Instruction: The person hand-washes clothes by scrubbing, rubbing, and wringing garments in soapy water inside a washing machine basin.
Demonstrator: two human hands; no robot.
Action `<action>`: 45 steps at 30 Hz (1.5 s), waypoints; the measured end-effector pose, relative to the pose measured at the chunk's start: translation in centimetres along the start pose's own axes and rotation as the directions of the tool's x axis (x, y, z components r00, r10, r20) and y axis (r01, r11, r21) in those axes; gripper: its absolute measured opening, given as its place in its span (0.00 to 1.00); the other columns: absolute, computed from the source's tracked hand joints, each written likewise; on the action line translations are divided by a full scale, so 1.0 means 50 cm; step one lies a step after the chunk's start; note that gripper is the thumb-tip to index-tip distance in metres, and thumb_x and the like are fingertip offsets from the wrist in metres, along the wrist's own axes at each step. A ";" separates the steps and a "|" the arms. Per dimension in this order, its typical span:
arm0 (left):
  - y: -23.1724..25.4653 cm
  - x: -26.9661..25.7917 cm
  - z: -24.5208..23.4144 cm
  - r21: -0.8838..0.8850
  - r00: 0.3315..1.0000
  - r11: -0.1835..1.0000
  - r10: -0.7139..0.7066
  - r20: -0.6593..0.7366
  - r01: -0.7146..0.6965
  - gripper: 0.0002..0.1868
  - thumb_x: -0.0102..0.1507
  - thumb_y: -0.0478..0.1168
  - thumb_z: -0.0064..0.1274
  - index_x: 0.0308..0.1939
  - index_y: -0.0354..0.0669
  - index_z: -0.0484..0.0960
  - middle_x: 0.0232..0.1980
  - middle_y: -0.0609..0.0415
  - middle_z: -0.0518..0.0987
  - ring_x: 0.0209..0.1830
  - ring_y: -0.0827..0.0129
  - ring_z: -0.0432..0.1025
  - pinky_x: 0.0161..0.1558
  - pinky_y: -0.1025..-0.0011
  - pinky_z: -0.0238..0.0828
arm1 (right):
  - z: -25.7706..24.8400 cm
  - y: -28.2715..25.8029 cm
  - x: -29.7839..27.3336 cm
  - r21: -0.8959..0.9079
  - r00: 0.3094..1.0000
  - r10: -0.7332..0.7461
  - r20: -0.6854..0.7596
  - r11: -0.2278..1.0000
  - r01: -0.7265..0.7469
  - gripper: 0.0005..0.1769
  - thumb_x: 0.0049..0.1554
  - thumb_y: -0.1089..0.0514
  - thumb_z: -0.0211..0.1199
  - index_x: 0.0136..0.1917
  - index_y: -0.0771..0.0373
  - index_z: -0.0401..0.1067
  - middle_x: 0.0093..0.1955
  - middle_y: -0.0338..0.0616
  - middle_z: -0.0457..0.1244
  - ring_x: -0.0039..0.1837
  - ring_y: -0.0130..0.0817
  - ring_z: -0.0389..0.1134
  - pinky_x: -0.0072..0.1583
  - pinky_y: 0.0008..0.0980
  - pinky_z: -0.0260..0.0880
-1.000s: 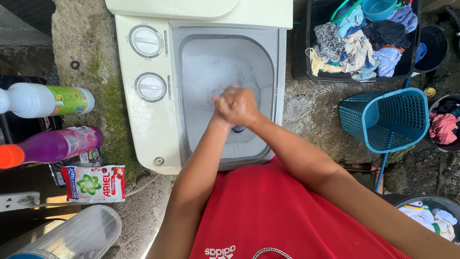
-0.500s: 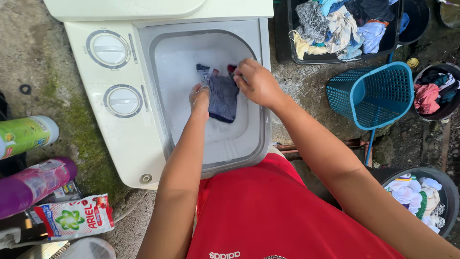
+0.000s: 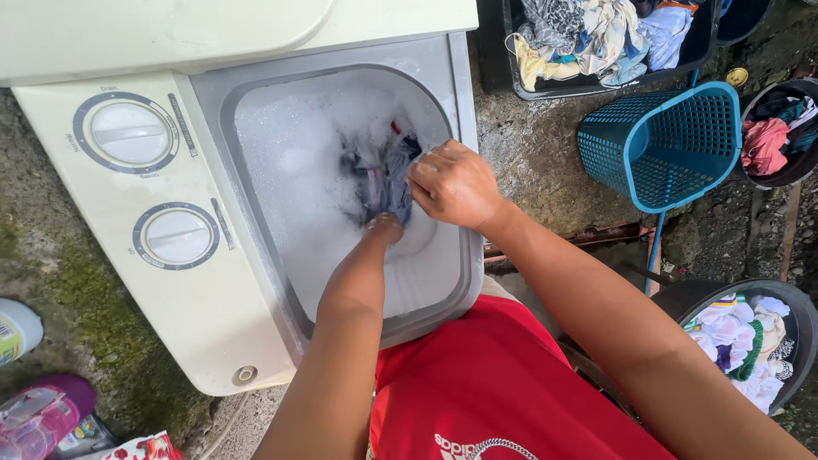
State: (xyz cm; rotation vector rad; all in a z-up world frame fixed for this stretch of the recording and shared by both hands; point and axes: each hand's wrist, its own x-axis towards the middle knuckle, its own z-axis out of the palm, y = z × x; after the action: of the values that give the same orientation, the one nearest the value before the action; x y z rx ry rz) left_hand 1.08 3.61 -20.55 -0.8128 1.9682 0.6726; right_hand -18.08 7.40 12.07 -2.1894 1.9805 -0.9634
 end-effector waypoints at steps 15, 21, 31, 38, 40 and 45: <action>0.075 -0.602 -0.253 -0.326 0.670 0.806 0.114 -0.734 -0.494 0.09 0.66 0.39 0.55 0.45 0.38 0.84 0.54 0.47 0.79 0.55 0.49 0.74 0.54 0.56 0.71 | 0.007 -0.038 -0.009 -0.225 0.653 -0.015 0.757 0.933 0.281 0.42 0.36 0.56 0.66 0.68 0.46 0.71 0.65 0.45 0.63 0.59 0.45 0.68 0.62 0.54 0.55; 0.067 -0.698 -0.272 -0.429 0.460 0.460 -0.049 -0.886 -0.777 0.13 0.70 0.42 0.51 0.51 0.35 0.80 0.57 0.48 0.77 0.49 0.57 0.73 0.50 0.68 0.72 | 0.032 0.009 -0.009 0.567 0.801 -0.242 0.547 0.811 -0.142 0.27 0.44 0.64 0.70 0.58 0.62 0.72 0.55 0.51 0.65 0.59 0.44 0.67 0.60 0.40 0.67; 0.094 -0.662 -0.237 -0.416 0.312 0.632 -0.276 -0.909 -0.654 0.36 0.57 0.38 0.65 0.65 0.27 0.67 0.63 0.35 0.69 0.59 0.48 0.67 0.56 0.55 0.64 | -0.024 -0.024 -0.017 0.754 0.807 0.225 0.546 0.287 -0.591 0.16 0.49 0.74 0.58 0.51 0.64 0.69 0.44 0.35 0.65 0.47 0.23 0.66 0.49 0.27 0.69; 0.145 -0.655 -0.303 -0.710 0.653 0.517 -0.332 -0.681 -0.478 0.29 0.53 0.37 0.64 0.58 0.37 0.77 0.54 0.43 0.81 0.56 0.52 0.78 0.56 0.60 0.74 | -0.061 -0.001 -0.042 0.828 0.817 0.156 0.555 -0.013 -0.560 0.29 0.45 0.75 0.54 0.61 0.65 0.70 0.55 0.41 0.66 0.55 0.30 0.68 0.53 0.29 0.69; 0.156 -0.656 -0.311 -0.634 0.566 0.645 -0.356 -0.743 -0.427 0.28 0.54 0.35 0.64 0.58 0.37 0.76 0.55 0.45 0.80 0.57 0.51 0.76 0.58 0.58 0.73 | -0.077 0.006 -0.041 0.831 0.800 0.225 0.556 -0.146 -0.537 0.34 0.42 0.74 0.53 0.64 0.65 0.68 0.59 0.43 0.66 0.59 0.33 0.69 0.57 0.31 0.69; 0.187 -0.667 -0.318 0.113 0.047 0.972 0.125 -0.991 -0.204 0.15 0.47 0.27 0.59 0.37 0.38 0.79 0.58 0.39 0.75 0.60 0.45 0.70 0.59 0.52 0.66 | -0.081 -0.021 -0.047 0.464 0.402 0.232 0.886 -0.486 -0.741 0.31 0.53 0.39 0.60 0.67 0.50 0.63 0.60 0.34 0.63 0.58 0.40 0.69 0.57 0.58 0.70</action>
State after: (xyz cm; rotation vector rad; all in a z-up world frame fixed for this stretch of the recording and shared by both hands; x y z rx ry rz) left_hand -0.86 7.55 17.31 -1.3068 3.4273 0.1754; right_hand -18.99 11.20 14.81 -0.1069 0.9677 -0.9715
